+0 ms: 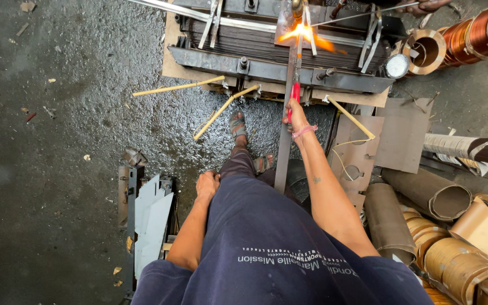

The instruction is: The person welds a metal frame using a welding torch, producing sparks and molten metal. They then use pliers to adjust and secure metal strips on the frame. The task involves precise hand movements and tool handling.

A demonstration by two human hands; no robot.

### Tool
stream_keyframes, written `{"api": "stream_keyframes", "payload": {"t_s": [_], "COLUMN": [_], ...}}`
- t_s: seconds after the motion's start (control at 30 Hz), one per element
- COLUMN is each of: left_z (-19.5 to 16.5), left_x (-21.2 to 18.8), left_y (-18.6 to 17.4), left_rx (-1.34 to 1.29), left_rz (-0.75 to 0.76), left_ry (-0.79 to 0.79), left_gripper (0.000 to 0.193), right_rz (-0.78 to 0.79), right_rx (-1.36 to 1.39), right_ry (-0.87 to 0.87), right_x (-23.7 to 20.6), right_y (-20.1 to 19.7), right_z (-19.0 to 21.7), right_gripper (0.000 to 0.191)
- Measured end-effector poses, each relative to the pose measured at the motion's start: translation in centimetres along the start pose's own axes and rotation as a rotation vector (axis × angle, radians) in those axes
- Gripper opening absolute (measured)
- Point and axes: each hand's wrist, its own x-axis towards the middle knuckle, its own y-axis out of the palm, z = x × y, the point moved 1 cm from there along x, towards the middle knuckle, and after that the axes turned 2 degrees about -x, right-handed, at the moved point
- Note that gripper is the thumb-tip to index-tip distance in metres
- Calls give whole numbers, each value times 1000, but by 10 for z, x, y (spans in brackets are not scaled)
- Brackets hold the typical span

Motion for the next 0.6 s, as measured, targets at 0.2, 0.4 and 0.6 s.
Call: {"api": "stream_keyframes", "payload": {"t_s": [0.2, 0.4, 0.6], "left_z": [0, -3, -3], "left_x": [0, -1, -2], "left_y": [-1, -3, -4], "left_rx": [6, 6, 8], "left_rz": [-1, 9, 12], "left_ry": [4, -11, -11], "left_gripper": [27, 28, 28], "right_rz": [-22, -14, -17], "right_rx": [-37, -25, -18], "right_ry": [13, 10, 10], "right_x": [1, 4, 2], "right_y": [0, -2, -2], "right_z": [-1, -2, -1], "right_gripper": [28, 27, 26]}}
